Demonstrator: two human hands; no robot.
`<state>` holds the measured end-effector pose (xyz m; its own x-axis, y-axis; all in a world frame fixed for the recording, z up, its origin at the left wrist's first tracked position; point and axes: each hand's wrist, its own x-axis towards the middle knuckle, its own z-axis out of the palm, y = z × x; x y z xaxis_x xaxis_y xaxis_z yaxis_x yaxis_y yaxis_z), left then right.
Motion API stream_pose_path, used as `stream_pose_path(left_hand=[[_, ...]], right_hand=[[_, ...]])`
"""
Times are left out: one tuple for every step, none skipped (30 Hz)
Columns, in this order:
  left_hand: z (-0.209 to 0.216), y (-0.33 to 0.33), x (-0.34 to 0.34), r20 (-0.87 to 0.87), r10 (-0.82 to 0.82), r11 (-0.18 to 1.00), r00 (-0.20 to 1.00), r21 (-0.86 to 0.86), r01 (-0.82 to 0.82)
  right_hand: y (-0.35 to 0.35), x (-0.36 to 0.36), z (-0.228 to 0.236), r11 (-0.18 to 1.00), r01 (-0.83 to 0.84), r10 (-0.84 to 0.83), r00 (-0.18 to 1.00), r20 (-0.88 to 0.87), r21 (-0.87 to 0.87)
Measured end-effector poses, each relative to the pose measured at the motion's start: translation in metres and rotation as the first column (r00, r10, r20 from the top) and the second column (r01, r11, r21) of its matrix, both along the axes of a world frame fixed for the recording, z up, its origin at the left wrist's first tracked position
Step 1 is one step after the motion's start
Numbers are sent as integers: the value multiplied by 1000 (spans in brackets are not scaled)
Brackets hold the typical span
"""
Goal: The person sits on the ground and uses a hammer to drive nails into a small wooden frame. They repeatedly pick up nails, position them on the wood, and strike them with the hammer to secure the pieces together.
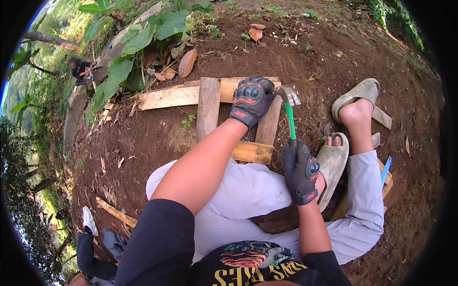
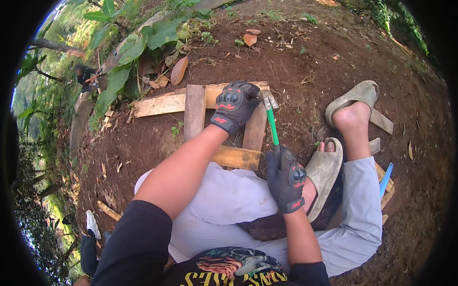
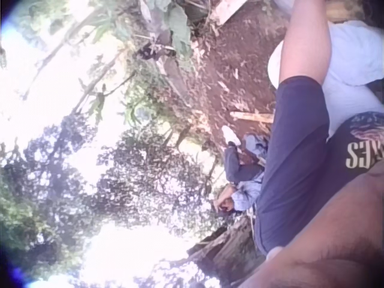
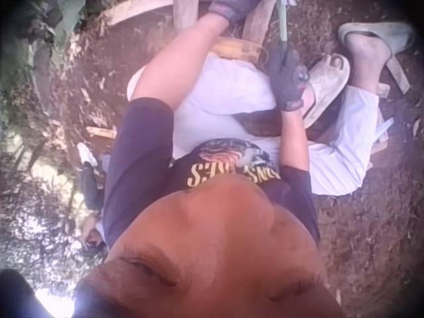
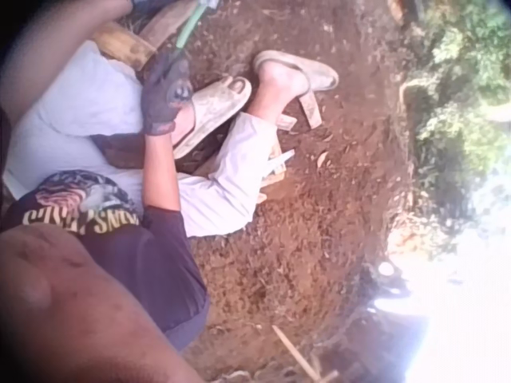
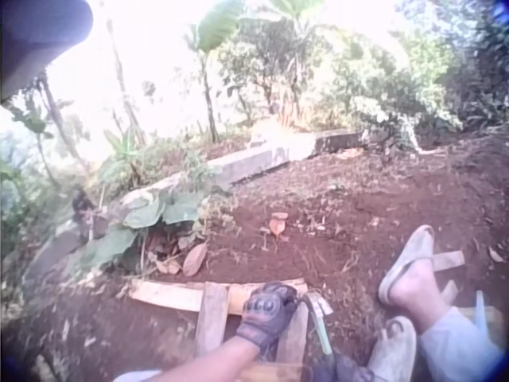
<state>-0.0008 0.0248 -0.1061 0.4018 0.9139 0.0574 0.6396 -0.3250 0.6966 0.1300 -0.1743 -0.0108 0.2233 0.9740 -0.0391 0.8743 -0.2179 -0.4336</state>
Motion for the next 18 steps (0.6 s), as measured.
stream_pose_path(left_hand=[[2, -1, -1, 7, 8, 1000, 1000, 17, -8], [3, -2, -2, -6, 11, 1000, 1000, 7, -11], [5, -4, -4, -19, 15, 1000, 1000, -4, -15], [7, -4, -4, -29, 21, 1000, 999, -8, -21], [6, -2, -4, -20, 14, 1000, 1000, -19, -15], [5, -1, -4, -10, 8, 1000, 1000, -30, -8], [3, -1, -4, -4, 2, 999, 1000, -47, -3], [0, -2, -5, 10, 19, 1000, 1000, -23, -18], [-2, -3, -6, 23, 34, 999, 999, 2, -34], [-2, -4, -4, 41, 45, 999, 998, 25, -46], [-2, -4, -4, 4, 38, 999, 999, 16, -38], [-3, -7, -3, 1, 34, 999, 999, -9, -34], [-2, -7, -2, 0, 29, 999, 1000, -27, -29], [0, -6, 2, 1, 24, 999, 1000, -45, -24], [1, -4, 8, 5, 16, 999, 1000, -28, -16], [0, -4, 8, -3, 11, 1000, 1000, -17, -11], [-2, -3, 9, -10, 9, 1000, 1000, -5, -9], [-2, 0, 11, -11, 18, 1000, 1000, -7, -18]], right_hand=[[2, -3, 5, 1000, 13, -13, 1000, -12, 3], [3, -5, 7, 1000, 26, -26, 999, -25, 6], [1, -6, 2, 1000, 16, -16, 999, -28, -3], [1, -5, -4, 1000, 3, -3, 1000, -30, -5], [1, -5, -7, 1000, -10, 10, 999, -32, -7], [1, -6, -6, 1000, 10, -10, 999, -42, -4], [0, -7, -6, 1000, 28, -29, 998, -55, -6], [-2, -8, -5, 999, 48, -48, 997, -68, -9], [-2, -10, -4, 998, 58, -57, 995, -77, 11], [-2, -11, 0, 997, 72, -70, 994, -83, 30], [-2, -11, 1, 995, 87, -83, 993, -89, 49], [-4, -9, -3, 998, 67, -65, 996, -58, 23], [-4, -7, -7, 999, 47, -46, 999, -25, 4], [-3, -3, -8, 999, 28, -27, 1000, 8, -16], [-2, 1, -5, 998, 55, -56, 998, -18, -31], [-1, 0, 0, 996, 77, -80, 995, -55, -54], [1, 0, 3, 992, 96, -103, 991, -90, -78], [2, 4, 2, 997, 67, -69, 995, -71, -32]])
